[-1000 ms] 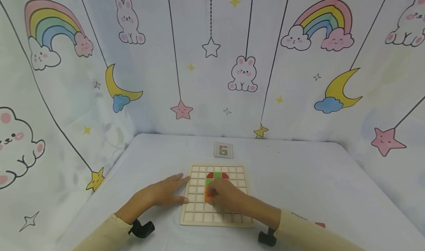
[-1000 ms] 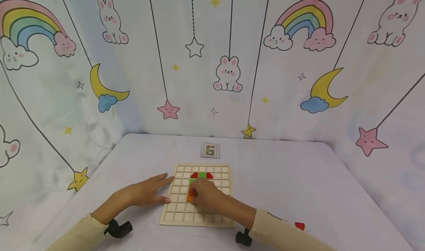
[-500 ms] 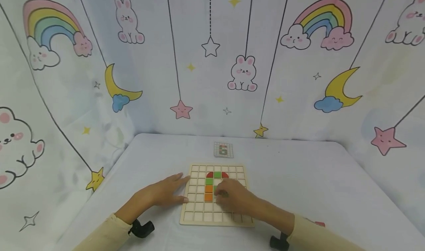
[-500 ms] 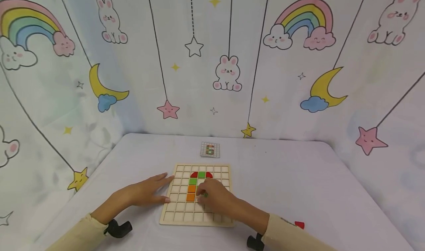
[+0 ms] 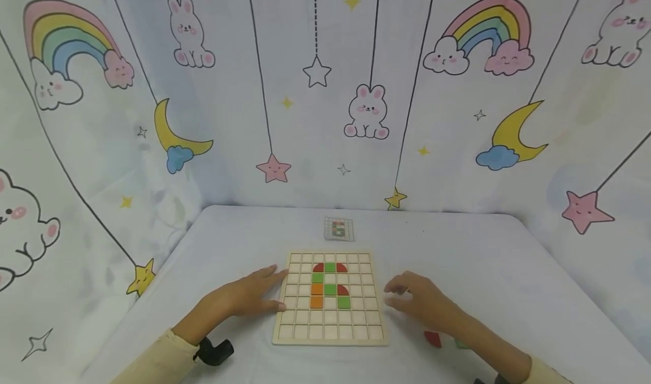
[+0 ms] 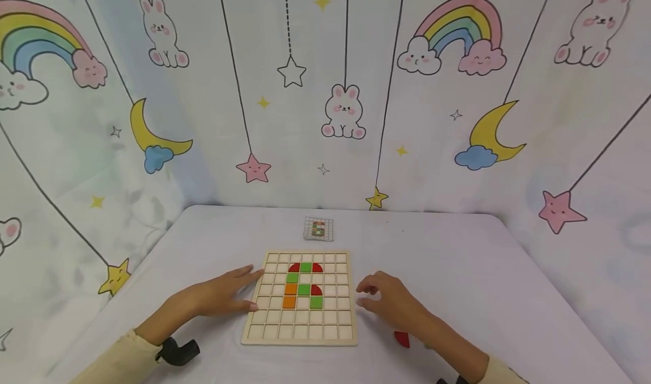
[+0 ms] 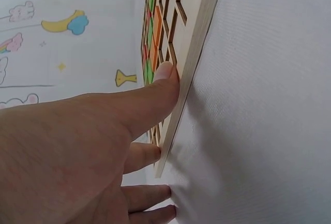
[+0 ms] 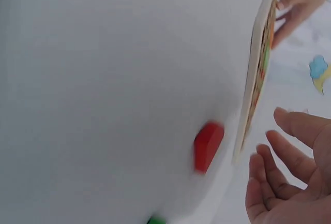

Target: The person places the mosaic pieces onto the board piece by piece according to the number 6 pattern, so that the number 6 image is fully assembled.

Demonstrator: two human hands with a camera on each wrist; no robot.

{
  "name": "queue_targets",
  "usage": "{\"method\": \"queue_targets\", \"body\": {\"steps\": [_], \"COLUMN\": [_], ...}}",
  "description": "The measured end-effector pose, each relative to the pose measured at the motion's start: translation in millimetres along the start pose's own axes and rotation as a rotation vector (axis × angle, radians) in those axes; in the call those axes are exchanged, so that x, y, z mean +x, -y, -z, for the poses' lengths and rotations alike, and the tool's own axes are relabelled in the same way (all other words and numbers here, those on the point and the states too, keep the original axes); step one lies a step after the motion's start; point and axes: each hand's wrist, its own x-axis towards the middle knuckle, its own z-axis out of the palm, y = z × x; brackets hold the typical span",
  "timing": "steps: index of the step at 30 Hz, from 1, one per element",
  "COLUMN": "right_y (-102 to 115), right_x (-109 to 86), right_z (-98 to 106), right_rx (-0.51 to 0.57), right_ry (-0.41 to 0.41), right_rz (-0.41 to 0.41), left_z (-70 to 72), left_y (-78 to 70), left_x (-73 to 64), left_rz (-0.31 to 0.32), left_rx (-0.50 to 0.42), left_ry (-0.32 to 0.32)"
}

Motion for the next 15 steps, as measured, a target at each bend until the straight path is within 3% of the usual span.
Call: {"method": "queue_targets", "body": {"steps": [6, 15], "right_y": [-29, -68], "right_x": [-28.0, -71.6], "right_z": [31, 77], "right_rx": [0.038, 0.089], "right_ry": [0.02, 0.098], "right_rz": [-0.088, -0.157], "left_z": [-2.4, -1.8], "left_y": [2.8, 1.3], "left_x": [1.2, 2.2], "left_rz": [-0.011, -0.002], "left_rx": [-0.01, -0.007], "left_ry": [-0.001, 0.012]}}
